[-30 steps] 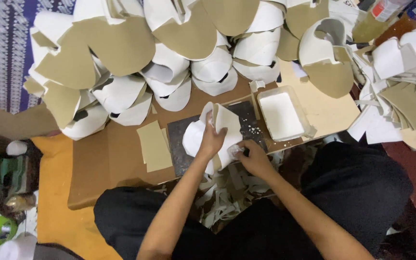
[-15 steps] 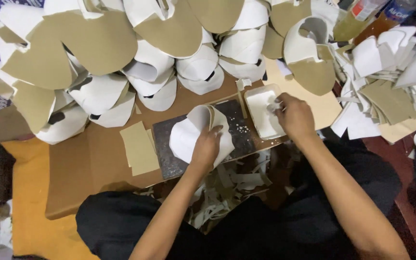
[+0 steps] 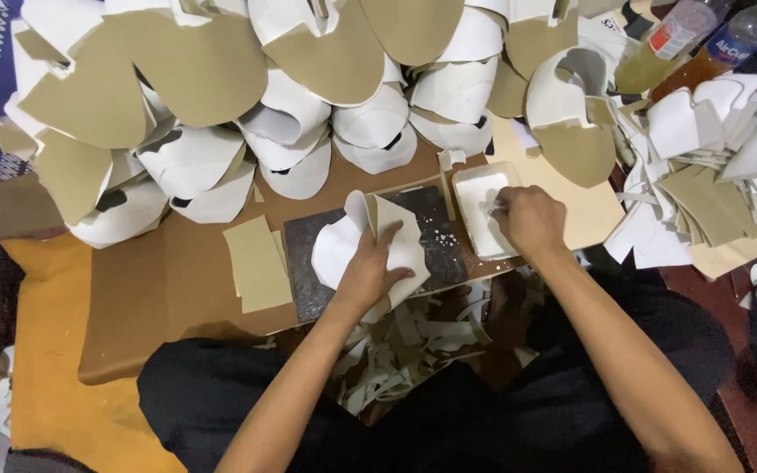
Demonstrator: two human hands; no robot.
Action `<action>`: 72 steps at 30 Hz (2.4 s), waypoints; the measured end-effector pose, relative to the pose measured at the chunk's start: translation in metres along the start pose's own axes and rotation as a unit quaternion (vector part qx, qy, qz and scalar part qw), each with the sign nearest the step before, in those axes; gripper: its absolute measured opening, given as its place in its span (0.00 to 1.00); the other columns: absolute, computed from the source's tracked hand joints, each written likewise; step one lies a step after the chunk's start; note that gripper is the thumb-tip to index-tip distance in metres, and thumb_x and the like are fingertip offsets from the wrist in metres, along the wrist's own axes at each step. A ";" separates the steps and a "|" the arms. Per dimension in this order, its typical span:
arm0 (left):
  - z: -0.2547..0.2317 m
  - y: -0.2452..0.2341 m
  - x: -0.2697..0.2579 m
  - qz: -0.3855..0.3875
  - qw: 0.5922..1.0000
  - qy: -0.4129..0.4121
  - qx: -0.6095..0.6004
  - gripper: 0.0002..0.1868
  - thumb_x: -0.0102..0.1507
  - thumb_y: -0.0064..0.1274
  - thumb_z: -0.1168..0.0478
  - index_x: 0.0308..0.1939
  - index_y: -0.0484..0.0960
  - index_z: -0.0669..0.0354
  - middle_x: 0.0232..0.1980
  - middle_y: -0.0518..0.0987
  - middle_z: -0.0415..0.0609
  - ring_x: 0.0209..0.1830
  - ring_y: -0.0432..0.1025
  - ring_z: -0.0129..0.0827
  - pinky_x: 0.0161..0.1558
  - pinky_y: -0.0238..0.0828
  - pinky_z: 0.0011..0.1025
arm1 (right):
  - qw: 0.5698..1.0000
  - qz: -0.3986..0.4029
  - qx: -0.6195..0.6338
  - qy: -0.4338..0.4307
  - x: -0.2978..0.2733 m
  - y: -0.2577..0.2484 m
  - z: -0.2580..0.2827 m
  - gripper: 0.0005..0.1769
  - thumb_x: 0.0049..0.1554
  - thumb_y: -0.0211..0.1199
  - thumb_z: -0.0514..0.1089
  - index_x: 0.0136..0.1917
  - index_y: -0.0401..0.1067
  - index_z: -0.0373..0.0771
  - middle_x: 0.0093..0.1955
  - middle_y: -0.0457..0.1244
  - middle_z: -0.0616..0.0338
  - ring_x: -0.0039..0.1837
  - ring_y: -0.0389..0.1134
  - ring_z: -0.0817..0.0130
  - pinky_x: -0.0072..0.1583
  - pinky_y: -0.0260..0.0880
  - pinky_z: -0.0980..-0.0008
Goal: The person sits on the floor and applies white adhesive from a container onto white shoe parts using a small cloth. They then press the parts together to bond them and place the finished items into a pile.
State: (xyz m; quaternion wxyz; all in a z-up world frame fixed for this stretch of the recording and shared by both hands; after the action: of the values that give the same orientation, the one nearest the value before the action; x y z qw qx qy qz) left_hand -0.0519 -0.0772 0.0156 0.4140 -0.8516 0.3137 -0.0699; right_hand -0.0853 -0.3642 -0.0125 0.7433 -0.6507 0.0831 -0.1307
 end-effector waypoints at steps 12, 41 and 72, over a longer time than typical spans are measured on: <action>0.011 0.005 -0.010 0.006 0.999 0.002 -0.040 0.52 0.55 0.69 0.53 0.76 0.57 0.65 0.66 0.62 0.73 0.71 0.61 0.58 0.72 0.58 0.40 | 0.972 -0.083 0.197 -0.092 -0.071 -0.020 0.043 0.14 0.56 0.67 0.41 0.56 0.78 0.41 0.50 0.71 0.49 0.57 0.72 0.47 0.55 0.74 0.51; 0.035 0.027 0.002 0.000 0.994 0.071 0.077 0.53 0.58 0.67 0.50 0.76 0.55 0.71 0.63 0.67 0.71 0.69 0.61 0.53 0.73 0.54 0.39 | 0.970 -0.058 0.230 -0.060 -0.015 0.071 0.115 0.11 0.63 0.57 0.37 0.57 0.75 0.37 0.52 0.69 0.50 0.58 0.70 0.56 0.59 0.69 0.60; 0.034 -0.034 -0.074 -0.065 0.737 -0.293 -0.606 0.64 0.56 0.65 0.54 0.77 0.29 0.69 0.78 0.46 0.69 0.78 0.51 0.57 0.71 0.56 0.58 | 0.734 0.242 0.633 -0.046 -0.097 -0.038 0.126 0.25 0.52 0.74 0.48 0.58 0.73 0.34 0.67 0.65 0.36 0.73 0.61 0.38 0.69 0.65 0.40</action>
State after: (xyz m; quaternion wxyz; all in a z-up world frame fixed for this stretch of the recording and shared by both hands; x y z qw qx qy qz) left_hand -0.0816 0.0048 0.0291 -0.1233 -0.9194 0.0971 0.3608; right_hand -0.1442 -0.2199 0.0385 0.9930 0.0068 0.1010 0.0612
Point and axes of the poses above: each hand's wrist, its own x-axis towards the middle knuckle, its own y-axis out of the palm, z = x × y, the point moved 2 cm from there along x, towards the middle knuckle
